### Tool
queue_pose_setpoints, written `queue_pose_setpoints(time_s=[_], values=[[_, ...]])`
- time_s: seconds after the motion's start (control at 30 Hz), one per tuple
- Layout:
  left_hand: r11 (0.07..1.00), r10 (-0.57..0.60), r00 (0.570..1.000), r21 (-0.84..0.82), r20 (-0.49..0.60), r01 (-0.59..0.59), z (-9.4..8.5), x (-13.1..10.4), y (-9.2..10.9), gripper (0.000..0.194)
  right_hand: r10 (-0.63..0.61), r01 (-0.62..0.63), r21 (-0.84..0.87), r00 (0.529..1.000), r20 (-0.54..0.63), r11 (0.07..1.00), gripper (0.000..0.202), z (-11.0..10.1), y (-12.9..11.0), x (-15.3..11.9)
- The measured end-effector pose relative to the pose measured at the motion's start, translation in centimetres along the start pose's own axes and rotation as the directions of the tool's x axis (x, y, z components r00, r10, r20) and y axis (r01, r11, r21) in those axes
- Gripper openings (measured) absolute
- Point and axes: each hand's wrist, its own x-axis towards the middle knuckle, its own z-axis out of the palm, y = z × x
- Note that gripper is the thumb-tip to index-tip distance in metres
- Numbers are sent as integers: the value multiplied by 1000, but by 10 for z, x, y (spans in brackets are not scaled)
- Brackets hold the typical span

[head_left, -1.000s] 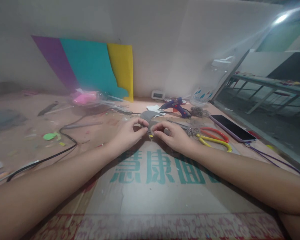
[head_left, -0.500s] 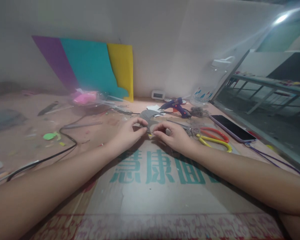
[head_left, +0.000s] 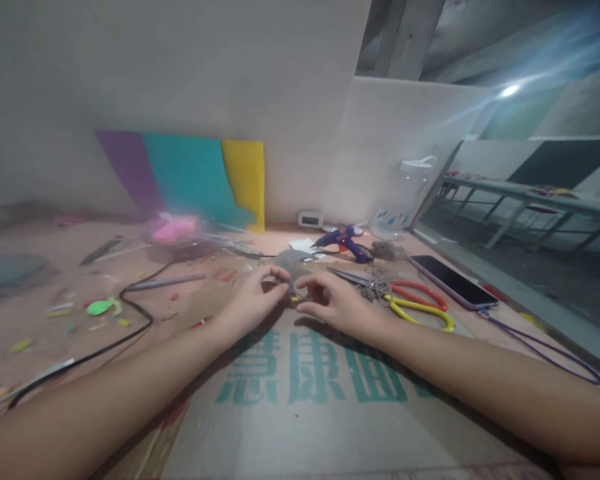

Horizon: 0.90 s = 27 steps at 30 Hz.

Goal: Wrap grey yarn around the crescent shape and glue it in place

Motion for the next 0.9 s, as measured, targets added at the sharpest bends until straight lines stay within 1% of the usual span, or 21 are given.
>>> queue_pose_setpoints(time_s=[0.1, 0.2, 0.3, 0.4, 0.47, 0.63, 0.73, 0.9], values=[[1000, -12, 1000, 12, -7, 12, 0, -1, 2, 19, 11, -11, 9, 1000, 16, 1000, 33, 1, 3, 0], [1000, -16, 1000, 19, -15, 17, -1, 0, -1, 20, 50, -50, -4, 999, 22, 999, 33, 4, 7, 0], [999, 2, 1000, 39, -12, -2, -2, 1, -7, 21, 52, -51, -31, 999, 10, 998, 24, 5, 8, 0], [1000, -5, 1000, 16, 5, 5, -2, 2, -8, 22, 7, -7, -15, 1000, -20, 1000, 10, 4, 7, 0], [1000, -4, 1000, 19, -2, 4, -2, 2, -6, 21, -21, 21, -10, 999, -39, 1000, 5, 3, 7, 0], [999, 8, 1000, 41, -14, -7, -2, 1, -3, 20, -65, 64, -18, 996, -59, 998, 8, 0, 5, 0], [999, -6, 1000, 33, 0, 6, -2, 0, -1, 20, -82, 81, -17, 995, -48, 997, 12, -1, 4, 0], [1000, -12, 1000, 15, -10, 12, -2, -1, 1, 20, -86, 85, -21, 996, -20, 996, 17, -2, 3, 0]])
